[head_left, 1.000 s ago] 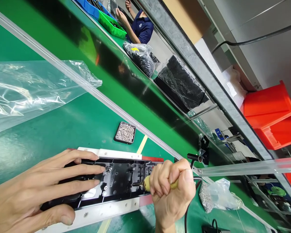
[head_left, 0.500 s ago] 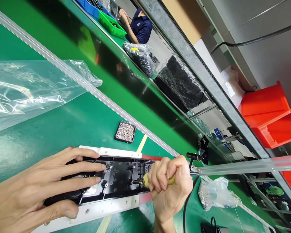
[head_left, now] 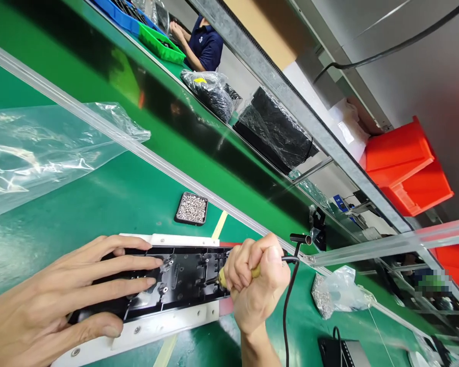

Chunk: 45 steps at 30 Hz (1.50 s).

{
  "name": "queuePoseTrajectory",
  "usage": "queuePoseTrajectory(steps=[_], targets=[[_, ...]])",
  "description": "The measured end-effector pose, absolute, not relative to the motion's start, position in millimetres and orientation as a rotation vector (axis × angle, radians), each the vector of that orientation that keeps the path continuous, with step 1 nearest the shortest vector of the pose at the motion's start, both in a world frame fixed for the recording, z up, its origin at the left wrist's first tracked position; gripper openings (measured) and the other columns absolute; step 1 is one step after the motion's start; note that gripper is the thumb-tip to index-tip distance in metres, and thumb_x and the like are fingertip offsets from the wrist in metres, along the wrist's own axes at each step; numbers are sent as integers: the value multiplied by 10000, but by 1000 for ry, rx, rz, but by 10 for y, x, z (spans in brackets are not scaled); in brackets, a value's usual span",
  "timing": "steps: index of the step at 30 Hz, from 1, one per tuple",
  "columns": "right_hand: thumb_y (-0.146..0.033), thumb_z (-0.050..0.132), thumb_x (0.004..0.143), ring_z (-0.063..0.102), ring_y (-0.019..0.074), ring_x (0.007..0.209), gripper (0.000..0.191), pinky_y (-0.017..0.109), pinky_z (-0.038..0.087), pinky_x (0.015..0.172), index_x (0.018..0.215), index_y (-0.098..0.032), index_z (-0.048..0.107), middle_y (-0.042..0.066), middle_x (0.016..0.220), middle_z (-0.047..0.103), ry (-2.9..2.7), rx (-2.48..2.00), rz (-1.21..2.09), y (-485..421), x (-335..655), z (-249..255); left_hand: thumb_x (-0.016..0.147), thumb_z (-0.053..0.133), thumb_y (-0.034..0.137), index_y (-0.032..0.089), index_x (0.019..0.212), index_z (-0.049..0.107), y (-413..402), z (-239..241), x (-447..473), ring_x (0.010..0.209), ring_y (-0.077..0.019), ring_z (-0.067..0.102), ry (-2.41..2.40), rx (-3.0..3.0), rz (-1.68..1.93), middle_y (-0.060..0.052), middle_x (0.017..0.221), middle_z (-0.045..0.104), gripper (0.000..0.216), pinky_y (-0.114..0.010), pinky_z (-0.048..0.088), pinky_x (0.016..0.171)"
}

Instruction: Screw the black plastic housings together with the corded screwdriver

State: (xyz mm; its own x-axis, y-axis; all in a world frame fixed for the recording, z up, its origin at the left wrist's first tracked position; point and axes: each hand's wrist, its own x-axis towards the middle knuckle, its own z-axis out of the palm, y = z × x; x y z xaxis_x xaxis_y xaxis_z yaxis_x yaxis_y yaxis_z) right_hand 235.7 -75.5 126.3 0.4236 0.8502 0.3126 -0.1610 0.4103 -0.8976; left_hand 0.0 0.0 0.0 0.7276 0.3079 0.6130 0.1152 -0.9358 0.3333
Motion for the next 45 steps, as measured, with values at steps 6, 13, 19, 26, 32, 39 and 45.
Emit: queuePoseTrajectory(steps=[6,13,19,26,32,39,45], targets=[[-448,505,1011,224,66,402,408,164,242,352,693,-226,380,-99,498,289,-894,-911,794,-763,2361,1235,959,541,344,298,1394,574,28,-242,-93,1453,-361,369,371,2712,941,13,1510,481,438,-501,509,1087],[-456,507,1013,199,66,412,411,165,233,360,703,-231,359,-108,502,263,-888,-901,821,-750,2368,1229,892,527,382,380,1380,575,21,-324,-124,1456,-374,372,456,2776,858,76,1484,506,490,-575,512,1073],[-465,511,1010,212,68,416,410,171,239,366,703,-228,377,-105,504,273,-894,-905,817,-758,2375,1220,893,535,388,376,1373,583,51,-325,-109,1450,-356,388,450,2774,882,77,1486,504,483,-535,553,1049],[-448,500,1011,211,66,408,407,166,229,354,699,-232,354,-105,505,280,-891,-917,808,-754,2366,1241,903,557,399,357,1388,572,36,-293,-80,1449,-357,383,437,2757,892,64,1497,496,486,-502,548,1063],[-421,468,1021,223,71,401,393,173,245,352,693,-230,364,-100,504,281,-893,-933,787,-756,2375,1235,913,580,314,299,1419,546,39,-226,-90,1457,-380,354,366,2740,903,5,1530,458,507,-520,541,1053],[-423,464,1019,219,77,399,401,182,245,342,680,-231,371,-95,500,285,-891,-941,789,-757,2379,1239,940,590,270,276,1427,538,8,-108,-59,1465,-351,349,364,2773,885,-12,1541,442,490,-459,511,1101],[-412,456,1020,200,74,399,403,174,234,347,673,-229,364,-95,496,269,-892,-927,788,-749,2375,1246,972,567,230,254,1385,584,-8,-118,-37,1456,-333,376,348,2666,998,-29,1496,500,415,-454,446,1169]])
